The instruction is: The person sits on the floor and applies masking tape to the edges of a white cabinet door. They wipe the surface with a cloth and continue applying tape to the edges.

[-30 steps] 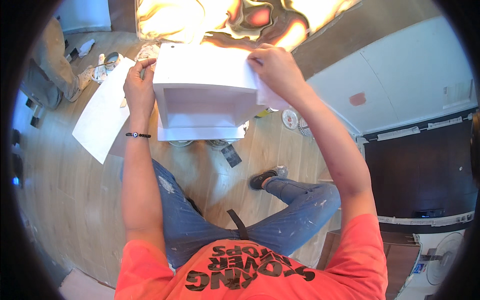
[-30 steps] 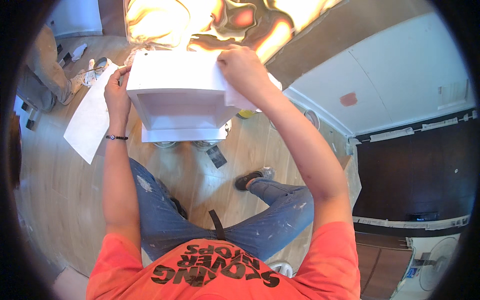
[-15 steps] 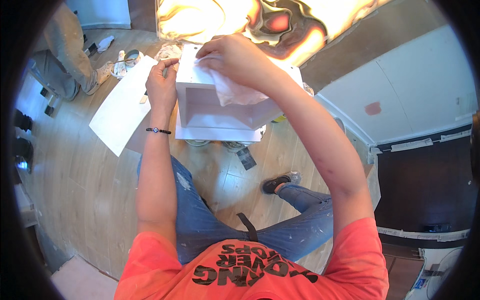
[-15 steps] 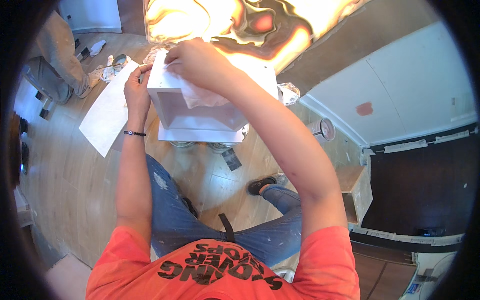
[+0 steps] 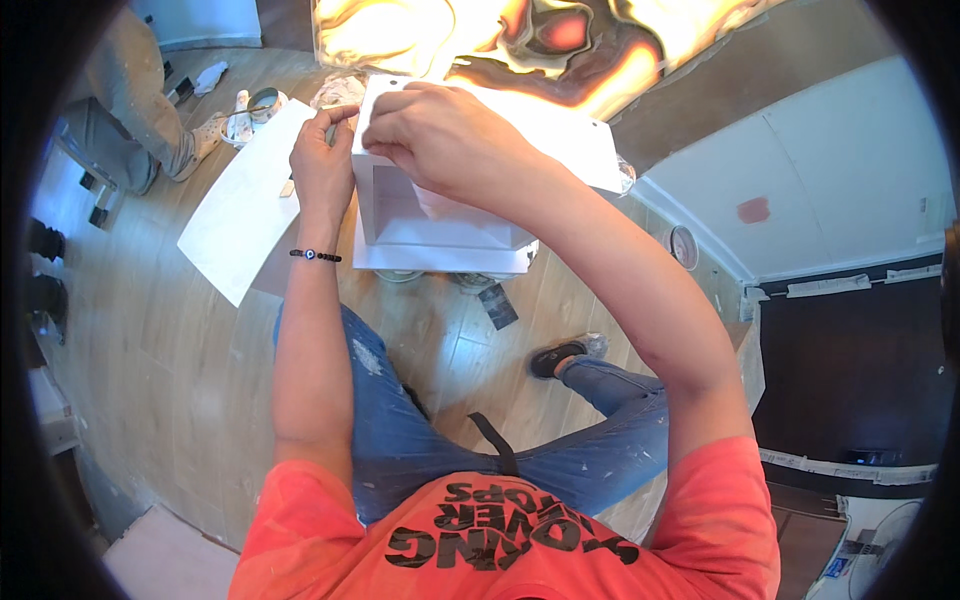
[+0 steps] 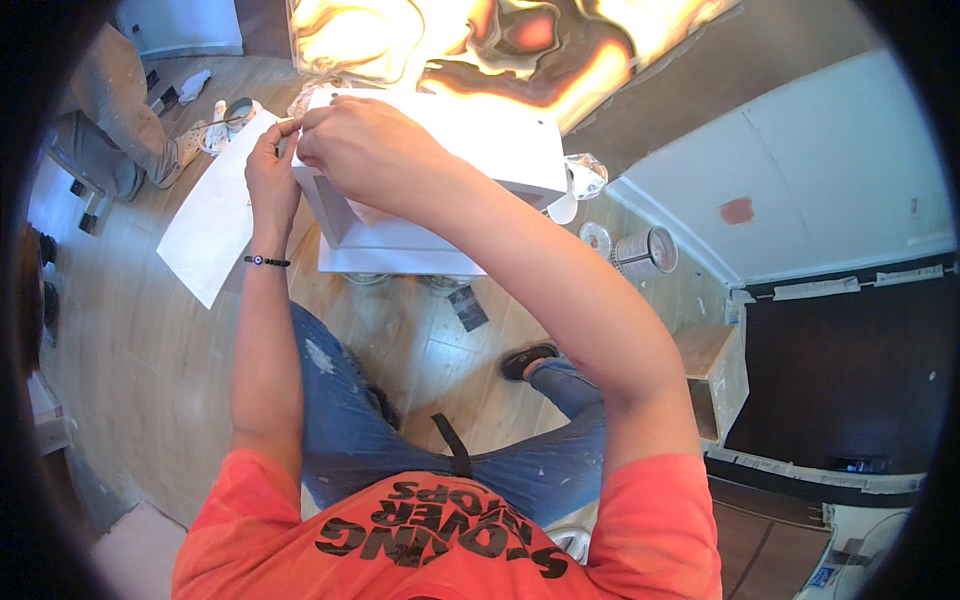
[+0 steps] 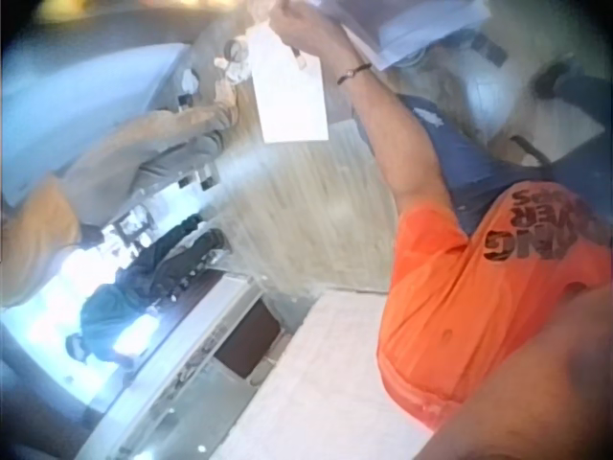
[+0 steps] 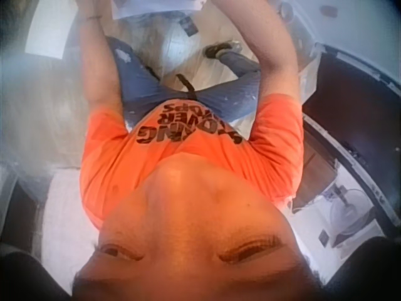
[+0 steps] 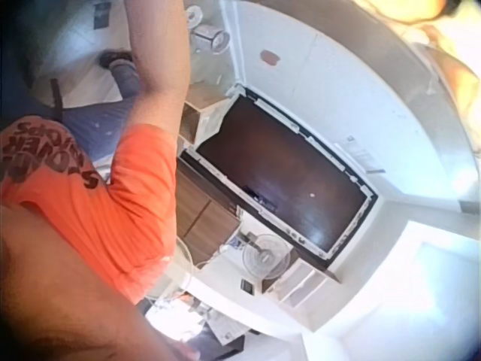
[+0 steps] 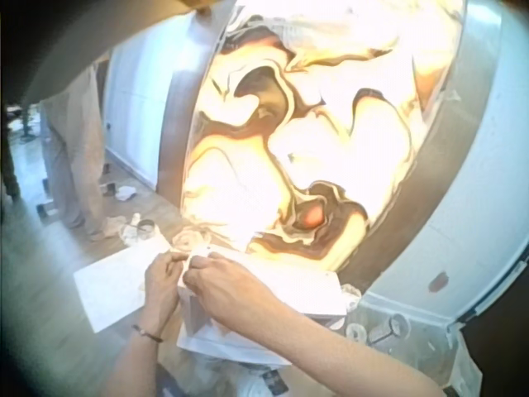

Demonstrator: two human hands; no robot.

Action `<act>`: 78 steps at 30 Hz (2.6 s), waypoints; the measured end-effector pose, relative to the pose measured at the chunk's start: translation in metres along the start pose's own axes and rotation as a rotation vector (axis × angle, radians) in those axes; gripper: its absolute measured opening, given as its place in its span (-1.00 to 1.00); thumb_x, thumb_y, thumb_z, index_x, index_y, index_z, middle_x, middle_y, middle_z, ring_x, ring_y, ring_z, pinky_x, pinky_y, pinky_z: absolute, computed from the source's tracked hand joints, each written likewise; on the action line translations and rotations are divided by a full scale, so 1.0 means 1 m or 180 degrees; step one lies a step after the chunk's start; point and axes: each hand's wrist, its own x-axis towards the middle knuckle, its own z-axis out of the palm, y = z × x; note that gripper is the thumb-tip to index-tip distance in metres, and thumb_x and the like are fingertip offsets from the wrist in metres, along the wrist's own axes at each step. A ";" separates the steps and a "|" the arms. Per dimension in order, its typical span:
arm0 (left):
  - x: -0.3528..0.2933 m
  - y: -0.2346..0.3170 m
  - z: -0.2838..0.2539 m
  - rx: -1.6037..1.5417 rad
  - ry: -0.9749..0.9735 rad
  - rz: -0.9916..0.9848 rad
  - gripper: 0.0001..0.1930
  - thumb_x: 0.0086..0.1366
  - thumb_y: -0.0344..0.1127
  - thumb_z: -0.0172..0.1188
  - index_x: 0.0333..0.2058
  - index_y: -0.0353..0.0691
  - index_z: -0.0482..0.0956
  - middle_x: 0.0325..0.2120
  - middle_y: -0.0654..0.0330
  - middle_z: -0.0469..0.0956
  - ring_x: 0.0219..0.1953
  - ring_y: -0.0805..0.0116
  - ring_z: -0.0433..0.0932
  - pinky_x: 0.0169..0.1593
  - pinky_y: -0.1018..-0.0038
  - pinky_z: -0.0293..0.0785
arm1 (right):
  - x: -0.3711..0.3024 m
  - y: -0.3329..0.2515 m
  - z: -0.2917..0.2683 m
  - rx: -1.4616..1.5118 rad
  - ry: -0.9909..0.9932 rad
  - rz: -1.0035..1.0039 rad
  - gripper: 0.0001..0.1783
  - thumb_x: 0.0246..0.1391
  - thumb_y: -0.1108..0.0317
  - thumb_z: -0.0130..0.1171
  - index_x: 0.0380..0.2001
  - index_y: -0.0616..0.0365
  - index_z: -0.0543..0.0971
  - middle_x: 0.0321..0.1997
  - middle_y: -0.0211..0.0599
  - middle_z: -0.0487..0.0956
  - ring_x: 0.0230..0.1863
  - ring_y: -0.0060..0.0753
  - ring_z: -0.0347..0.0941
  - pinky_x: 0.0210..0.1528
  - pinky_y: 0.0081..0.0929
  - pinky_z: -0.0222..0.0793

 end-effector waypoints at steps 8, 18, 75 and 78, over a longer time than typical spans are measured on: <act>0.000 -0.001 0.002 0.0112 -0.0030 -0.0083 -0.75 0.40 -0.31 0.13 -0.08 -0.13 0.75 -0.19 0.04 0.64 -0.10 0.13 0.65 0.03 0.26 0.52 | -0.021 0.007 -0.005 -0.0017 0.0091 0.0079 -0.81 0.13 0.38 0.17 -0.30 0.19 0.73 -0.23 -0.21 0.65 -0.11 -0.06 0.60 0.00 -0.18 0.52; -0.002 0.006 0.001 0.0212 -0.0016 -0.0089 -0.76 0.40 -0.30 0.14 -0.08 -0.11 0.76 -0.17 0.05 0.65 -0.11 0.12 0.65 0.01 0.25 0.52 | -0.022 0.004 -0.008 -0.0285 -0.0010 0.0111 -0.81 0.06 0.46 0.15 -0.30 0.19 0.71 -0.20 -0.24 0.64 -0.08 -0.08 0.59 0.00 -0.23 0.53; -0.002 -0.005 0.002 0.0098 -0.0084 -0.0232 -0.74 0.36 -0.26 0.15 -0.10 -0.11 0.76 -0.16 -0.04 0.67 -0.09 0.02 0.65 0.03 0.20 0.53 | 0.014 0.008 0.019 -0.0233 0.0293 -0.0139 -0.81 0.12 0.41 0.21 -0.24 0.13 0.74 -0.23 -0.29 0.68 -0.15 -0.08 0.61 -0.07 -0.17 0.54; -0.006 -0.001 0.002 0.0088 -0.0097 -0.0396 -0.74 0.36 -0.26 0.15 -0.09 -0.12 0.76 -0.16 -0.03 0.66 -0.10 0.00 0.65 0.02 0.21 0.53 | 0.019 0.010 0.026 -0.0195 0.0455 -0.0180 -0.80 0.14 0.41 0.21 -0.23 0.15 0.76 -0.27 -0.25 0.69 -0.19 -0.04 0.62 -0.11 -0.16 0.54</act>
